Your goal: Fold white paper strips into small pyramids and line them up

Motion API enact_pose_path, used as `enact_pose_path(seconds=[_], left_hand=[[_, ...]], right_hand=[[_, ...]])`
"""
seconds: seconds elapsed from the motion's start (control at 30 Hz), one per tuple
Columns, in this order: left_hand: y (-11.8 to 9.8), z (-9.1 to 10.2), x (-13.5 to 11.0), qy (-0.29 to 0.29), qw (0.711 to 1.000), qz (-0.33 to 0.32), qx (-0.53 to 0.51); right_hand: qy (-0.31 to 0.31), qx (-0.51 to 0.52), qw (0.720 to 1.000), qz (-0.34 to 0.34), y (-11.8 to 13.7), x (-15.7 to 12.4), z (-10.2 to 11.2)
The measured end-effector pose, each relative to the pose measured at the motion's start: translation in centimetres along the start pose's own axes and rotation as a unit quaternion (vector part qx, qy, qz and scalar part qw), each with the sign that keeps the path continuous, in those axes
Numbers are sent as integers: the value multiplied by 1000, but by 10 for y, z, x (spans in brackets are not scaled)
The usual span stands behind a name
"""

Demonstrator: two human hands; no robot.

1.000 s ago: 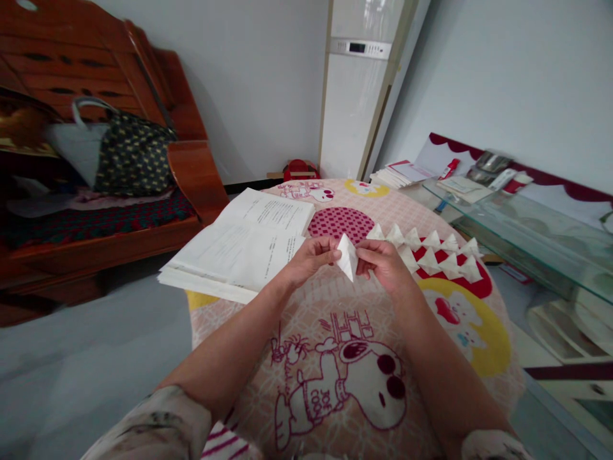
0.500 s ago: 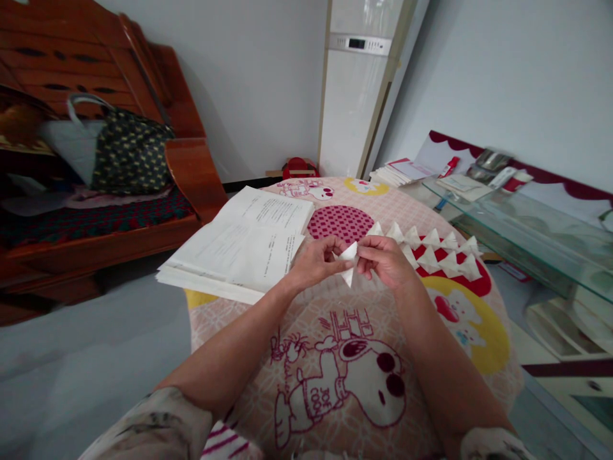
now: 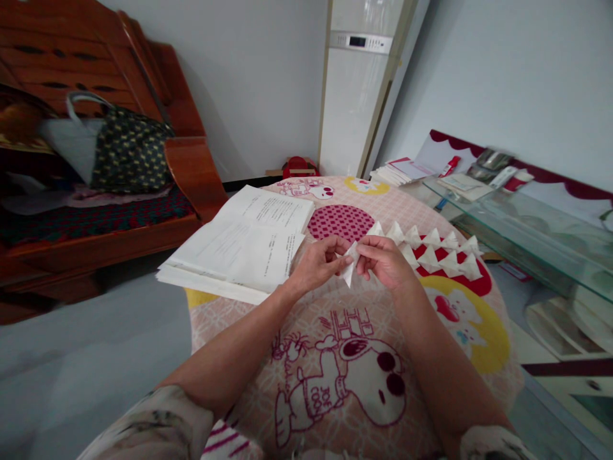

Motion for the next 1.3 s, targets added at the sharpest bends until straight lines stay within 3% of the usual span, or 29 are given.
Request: enact_pose_path(seconds=[0.1,0.43,0.7,0.83,1.0,1.2,1.3], left_hand=[[-1,3,-1,-20,1000,-11,-6],[-10,5,-8,-73,988,-32,133],[-15,7,-12,-107,964,-56,239],[-15,6,-12,-104,956,-60,267],[-15,6,-13,-97,956,-68,270],[-7,13,-11,-92,985,-46,142],[-5,13,-7,-78,987,-33,137]], right_hand=[[-8,0,1000,5,1,0,0],[-40,-75,996,30,6,0,-3],[-119,-201,970,60,10,0,5],[-127,-220,965,64,13,-1,4],[-125,-232,962,72,15,-1,4],[-105,-227,963,100,17,-1,-1],[-85,-209,969,100,15,0,-4]])
Point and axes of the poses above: each hand's wrist, its own x-axis towards the middle knuckle, its own z-axis out of the back of the hand, y = z × x, the point moved 9 cm from there along x, towards the middle knuckle
